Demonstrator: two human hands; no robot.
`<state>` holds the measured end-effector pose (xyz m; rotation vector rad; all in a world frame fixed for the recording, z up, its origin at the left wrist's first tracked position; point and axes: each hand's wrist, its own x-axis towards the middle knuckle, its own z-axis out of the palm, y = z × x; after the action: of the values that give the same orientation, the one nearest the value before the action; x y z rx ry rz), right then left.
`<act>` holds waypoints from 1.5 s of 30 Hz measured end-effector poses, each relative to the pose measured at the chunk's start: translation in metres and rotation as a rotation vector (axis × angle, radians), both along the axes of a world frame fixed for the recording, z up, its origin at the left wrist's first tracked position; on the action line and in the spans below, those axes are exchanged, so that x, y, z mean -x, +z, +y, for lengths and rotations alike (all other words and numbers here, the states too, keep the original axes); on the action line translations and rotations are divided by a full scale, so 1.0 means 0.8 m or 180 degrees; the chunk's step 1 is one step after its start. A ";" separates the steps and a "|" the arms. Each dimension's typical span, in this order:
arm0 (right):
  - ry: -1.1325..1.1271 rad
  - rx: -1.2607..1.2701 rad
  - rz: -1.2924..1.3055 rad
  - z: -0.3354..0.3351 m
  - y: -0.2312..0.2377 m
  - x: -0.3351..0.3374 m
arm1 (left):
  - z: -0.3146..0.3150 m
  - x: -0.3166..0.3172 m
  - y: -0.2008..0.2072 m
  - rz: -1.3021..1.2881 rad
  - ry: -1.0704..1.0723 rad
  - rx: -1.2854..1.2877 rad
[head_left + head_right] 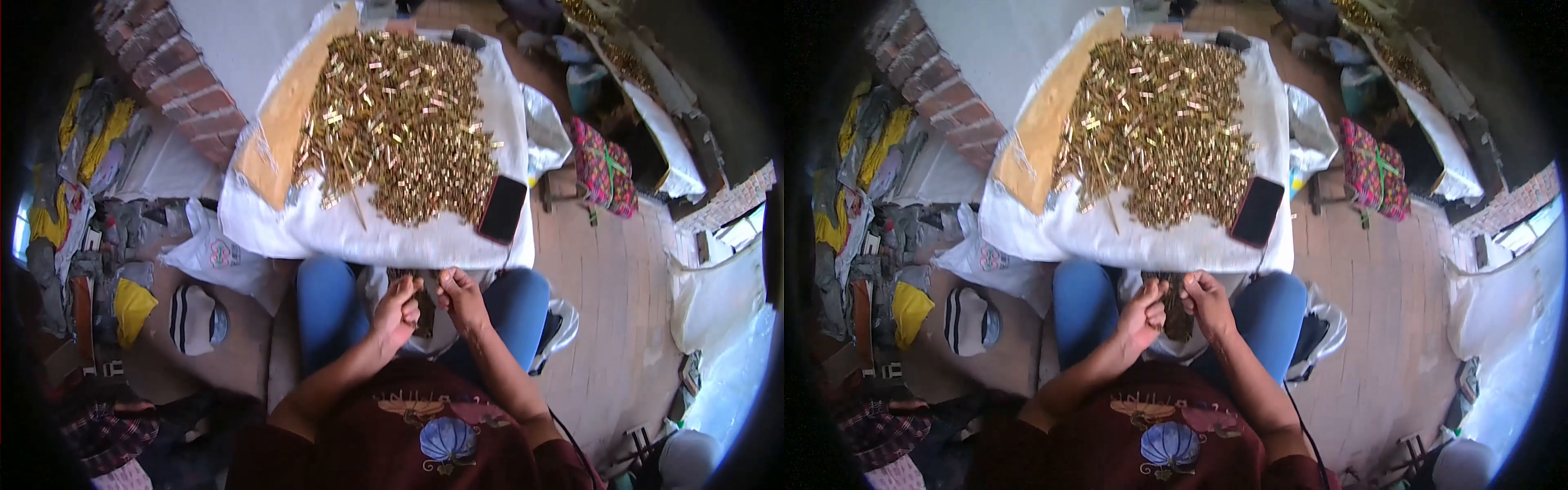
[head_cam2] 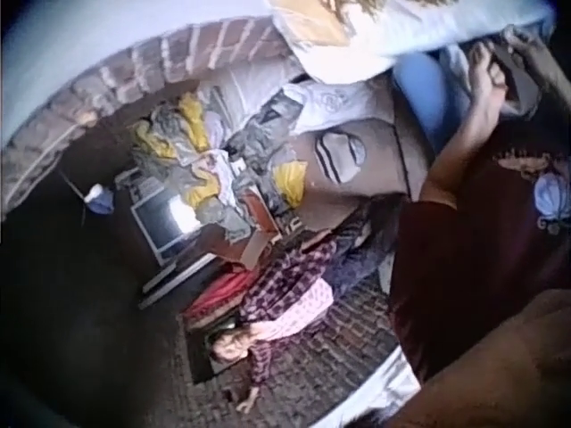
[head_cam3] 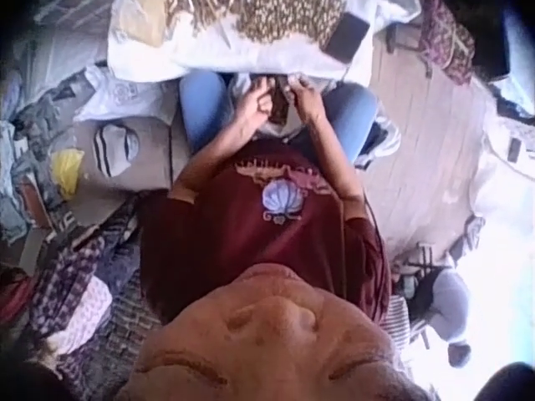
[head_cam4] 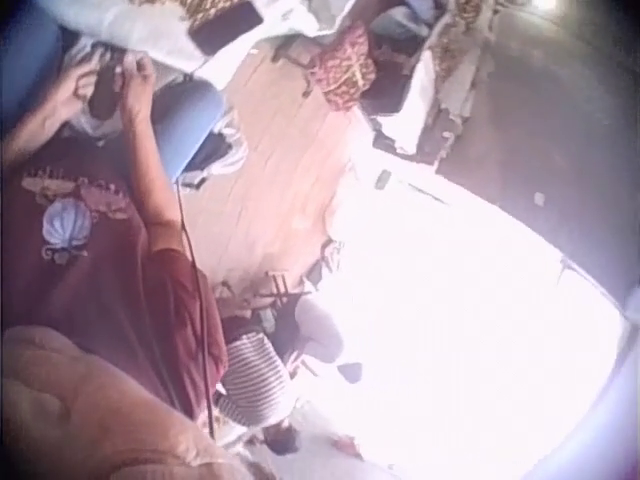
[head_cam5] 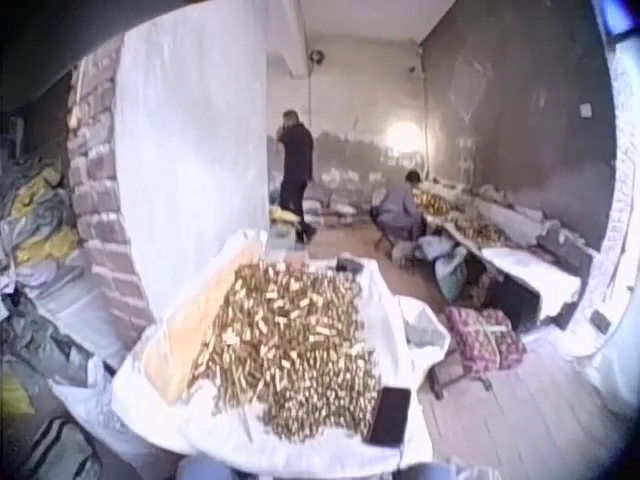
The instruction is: The person takes small firecracker fuses from a large pile on a covered table and joins them together by hand.
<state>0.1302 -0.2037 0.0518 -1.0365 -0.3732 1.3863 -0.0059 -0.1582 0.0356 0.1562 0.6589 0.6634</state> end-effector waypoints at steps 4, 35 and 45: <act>0.0198 -0.0050 0.0802 -0.008 -0.005 0.014 | -0.009 0.001 0.003 0.0090 0.0135 0.0003; -0.0004 -0.0196 0.0879 -0.024 -0.013 0.029 | -0.047 -0.008 0.014 0.0299 0.0261 -0.0173; -0.0380 0.0098 -0.5022 0.049 -0.025 -0.022 | -0.009 0.017 -0.065 -0.0654 0.0429 0.1345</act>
<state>0.1475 -0.1643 0.0314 -1.9784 -1.3714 0.1888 -0.0192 -0.1655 -0.0167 -0.3465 0.6005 0.6451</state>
